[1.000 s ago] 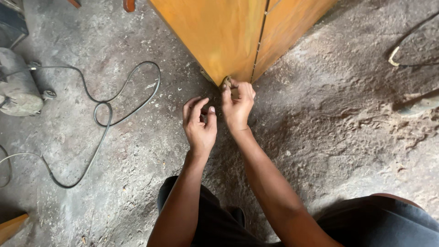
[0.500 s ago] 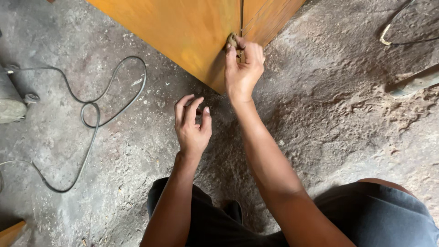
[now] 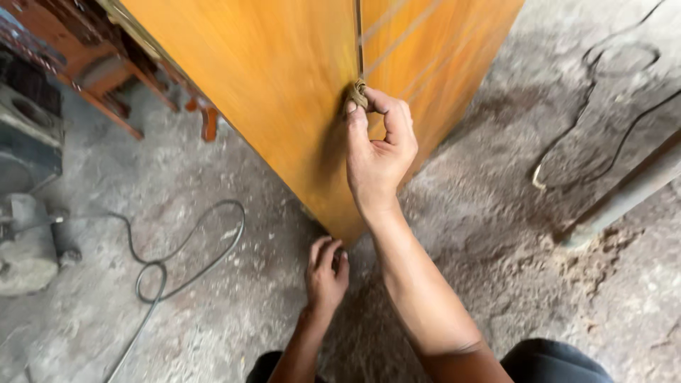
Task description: The person rubs a wooden cabinet with a cloth, then walks to a supply area to dip the cloth into a can of liquid. After returning, the person continues rubbing the cabinet surface. The person then washes their hands with liquid soap and a cloth before handling a paint can and brush.
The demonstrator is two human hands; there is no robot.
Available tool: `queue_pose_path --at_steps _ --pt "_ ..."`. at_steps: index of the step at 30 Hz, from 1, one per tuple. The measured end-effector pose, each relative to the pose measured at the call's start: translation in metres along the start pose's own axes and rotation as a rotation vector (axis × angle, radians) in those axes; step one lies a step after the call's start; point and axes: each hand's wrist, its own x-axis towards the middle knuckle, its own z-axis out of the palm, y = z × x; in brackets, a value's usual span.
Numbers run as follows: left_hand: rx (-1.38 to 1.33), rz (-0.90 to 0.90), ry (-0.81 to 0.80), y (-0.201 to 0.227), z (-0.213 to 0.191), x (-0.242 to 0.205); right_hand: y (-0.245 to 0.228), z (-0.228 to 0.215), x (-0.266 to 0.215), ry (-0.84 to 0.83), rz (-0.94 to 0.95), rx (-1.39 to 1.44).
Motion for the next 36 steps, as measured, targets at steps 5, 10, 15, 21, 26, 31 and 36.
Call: queue_pose_path --at_steps 5,10,15,21,26,31,36 --pt "-0.001 0.123 0.054 0.012 0.008 0.004 0.036 -0.01 -0.001 -0.088 -0.194 -0.284" --pt "-0.021 -0.241 -0.162 0.016 0.009 -0.001 0.047 -0.025 -0.051 -0.131 -0.002 -0.375" --pt "-0.035 0.079 -0.025 0.025 0.011 0.002 0.005 -0.011 0.013 -0.089 -0.354 -0.21" --pt "-0.139 -0.028 -0.065 0.032 0.01 0.006 -0.029 -0.001 0.039 -0.144 -0.49 -0.246" --pt "-0.095 0.121 0.009 0.035 0.018 0.004 -0.006 -0.033 0.005 -0.126 -0.252 -0.274" --pt "-0.126 0.055 -0.03 0.036 0.016 -0.002 0.024 -0.036 0.099 0.015 -0.427 -0.216" --pt "-0.151 0.112 0.044 0.035 0.023 0.01 0.019 -0.004 0.172 -0.019 -0.664 -0.29"
